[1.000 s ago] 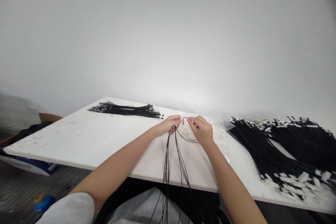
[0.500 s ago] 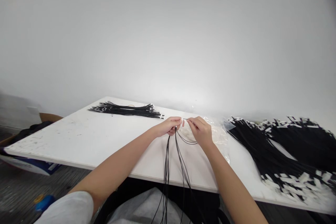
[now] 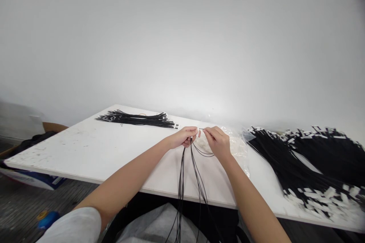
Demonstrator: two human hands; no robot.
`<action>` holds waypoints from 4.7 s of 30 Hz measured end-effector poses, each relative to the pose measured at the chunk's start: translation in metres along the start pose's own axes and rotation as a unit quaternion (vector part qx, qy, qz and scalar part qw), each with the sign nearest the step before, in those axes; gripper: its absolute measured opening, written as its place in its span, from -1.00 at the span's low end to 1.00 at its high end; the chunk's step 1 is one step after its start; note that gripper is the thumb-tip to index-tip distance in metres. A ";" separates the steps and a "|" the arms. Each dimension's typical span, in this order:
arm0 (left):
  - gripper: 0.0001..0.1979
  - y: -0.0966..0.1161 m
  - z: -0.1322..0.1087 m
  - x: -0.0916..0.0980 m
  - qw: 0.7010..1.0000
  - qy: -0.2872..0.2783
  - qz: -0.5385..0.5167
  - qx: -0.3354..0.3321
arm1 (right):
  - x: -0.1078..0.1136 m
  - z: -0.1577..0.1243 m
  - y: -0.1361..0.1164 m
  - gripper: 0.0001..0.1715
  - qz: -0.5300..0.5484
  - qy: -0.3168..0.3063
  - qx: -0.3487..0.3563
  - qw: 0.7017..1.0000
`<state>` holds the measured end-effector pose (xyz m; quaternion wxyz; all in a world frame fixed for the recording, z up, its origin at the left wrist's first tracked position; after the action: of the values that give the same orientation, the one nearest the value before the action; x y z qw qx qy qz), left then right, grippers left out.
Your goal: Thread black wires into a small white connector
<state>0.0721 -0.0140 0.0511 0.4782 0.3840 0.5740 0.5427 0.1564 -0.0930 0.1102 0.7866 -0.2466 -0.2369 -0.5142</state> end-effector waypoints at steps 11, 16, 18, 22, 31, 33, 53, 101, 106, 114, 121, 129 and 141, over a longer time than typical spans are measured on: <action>-0.73 -0.005 0.003 0.019 0.995 0.069 -0.075 0.000 | 0.016 -0.002 -0.025 -0.83 -0.155 0.091 0.098 0.979; -0.76 -0.006 0.003 0.032 0.988 0.100 -0.119 -0.019 | -0.004 -0.007 -0.046 -0.87 -0.164 -0.003 0.205 0.965; -0.77 -0.006 0.003 0.034 0.985 0.105 -0.133 -0.022 | -0.014 -0.009 -0.049 -0.88 -0.167 -0.039 0.216 0.961; -0.79 -0.008 0.003 0.036 0.983 0.108 -0.151 -0.020 | -0.025 -0.010 -0.048 -0.86 -0.171 -0.075 0.207 0.960; -0.78 -0.010 0.005 0.036 0.983 0.106 -0.152 -0.017 | -0.027 -0.008 -0.045 -0.84 -0.156 -0.086 0.199 0.964; -0.78 -0.010 0.004 0.036 0.982 0.108 -0.153 -0.018 | -0.029 -0.008 -0.044 -0.83 -0.156 -0.089 0.202 0.963; -0.78 -0.014 0.005 0.030 0.980 0.085 -0.179 0.000 | -0.030 -0.006 -0.034 -0.81 -0.136 -0.077 0.190 0.969; -0.79 -0.018 0.004 0.040 0.980 0.115 -0.163 0.014 | -0.018 -0.007 0.055 -0.75 0.351 -0.003 -0.289 0.891; -0.80 -0.018 0.005 0.039 0.981 0.104 -0.165 0.009 | -0.016 -0.007 0.054 -0.79 0.346 -0.003 -0.293 0.891; -0.79 -0.016 0.005 0.036 0.981 0.095 -0.170 0.010 | -0.017 -0.008 0.055 -0.80 0.339 -0.005 -0.282 0.898; -0.78 -0.016 0.006 0.034 0.981 0.087 -0.171 0.010 | -0.018 -0.005 0.053 -0.82 0.337 -0.013 -0.273 0.901; -0.77 -0.016 0.005 0.036 0.982 0.100 -0.160 0.018 | -0.016 -0.004 0.047 -0.82 0.314 -0.022 -0.257 0.914; -0.77 -0.012 0.003 0.030 0.990 0.104 -0.086 0.027 | -0.005 -0.001 0.034 -0.79 0.171 0.001 -0.166 0.971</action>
<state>0.0684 0.0141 0.0356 0.4506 0.2872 0.6659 0.5206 0.1858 -0.0780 0.1011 0.8112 -0.4099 -0.1021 -0.4043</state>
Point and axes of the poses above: each hand's wrist, its own z-axis towards the middle knuckle, its own x-axis out of the back of the hand, y = z × x, the point moved 8 cm from there along z, towards the middle knuckle, and after that the axes turned 11 degrees about -y, right-handed, at the moved point
